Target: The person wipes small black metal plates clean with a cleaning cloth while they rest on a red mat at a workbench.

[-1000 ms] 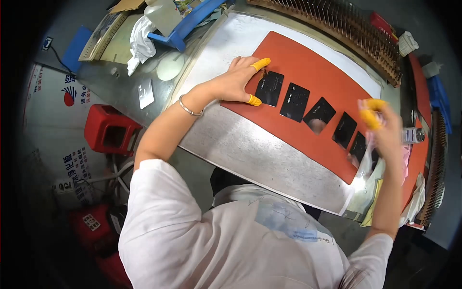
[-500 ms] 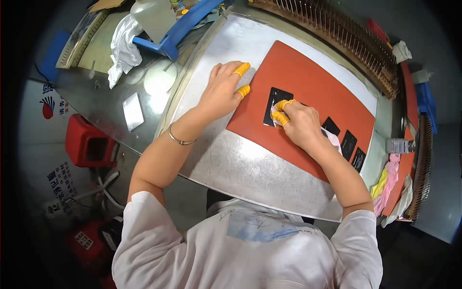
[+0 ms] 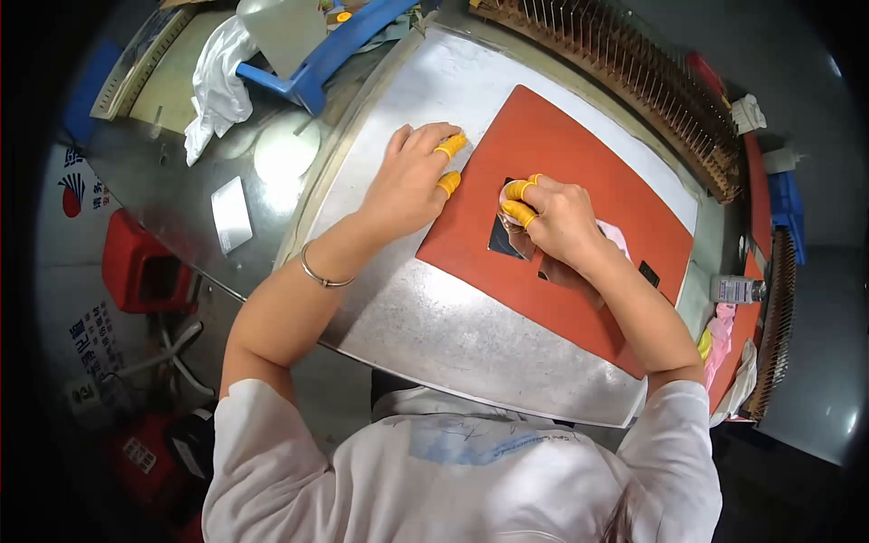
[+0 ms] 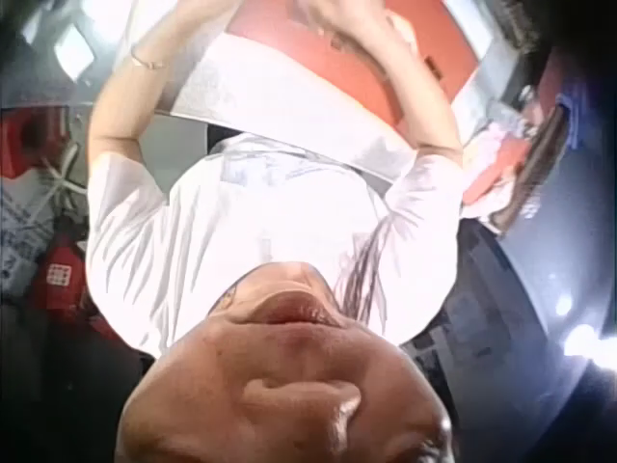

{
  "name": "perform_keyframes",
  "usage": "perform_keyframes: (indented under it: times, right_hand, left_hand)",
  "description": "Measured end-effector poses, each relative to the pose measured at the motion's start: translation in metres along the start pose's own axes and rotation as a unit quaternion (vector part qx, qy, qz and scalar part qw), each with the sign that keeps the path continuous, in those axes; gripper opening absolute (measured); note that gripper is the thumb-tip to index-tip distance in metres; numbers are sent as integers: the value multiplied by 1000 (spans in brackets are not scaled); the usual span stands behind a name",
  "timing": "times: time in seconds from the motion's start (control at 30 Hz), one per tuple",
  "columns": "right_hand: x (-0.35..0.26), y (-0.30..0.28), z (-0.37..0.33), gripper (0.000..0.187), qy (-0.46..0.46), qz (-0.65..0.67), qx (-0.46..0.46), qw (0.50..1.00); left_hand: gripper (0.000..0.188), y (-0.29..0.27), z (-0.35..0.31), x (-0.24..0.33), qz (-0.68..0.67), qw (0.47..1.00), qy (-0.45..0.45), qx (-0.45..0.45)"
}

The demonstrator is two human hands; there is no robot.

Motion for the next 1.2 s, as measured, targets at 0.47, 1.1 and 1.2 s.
perform_keyframes:
  times: [0.47, 1.1, 1.2]
  right_hand:
    - [10, -12, -10, 9, -158, 45, -45, 985]
    - [27, -30, -10, 12, -107, 14, -7, 994]
    - [42, -25, 1, 9, -76, 26, -15, 997]
  left_hand:
    - [43, 0, 4, 0, -3, 1000, 13, -5]
    - [43, 2, 6, 0, -29, 1000, 1, -11]
    - [38, 2, 6, -2, 2, 1000, 21, -16]
Point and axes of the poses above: each hand's wrist, its own z-axis towards the middle knuckle, its own y-axis out of the palm, x = y × z, the point moved 4 cm from there along z, towards the middle knuckle, and after that the axes turned 14 degrees about x, right-handed, at the moved point
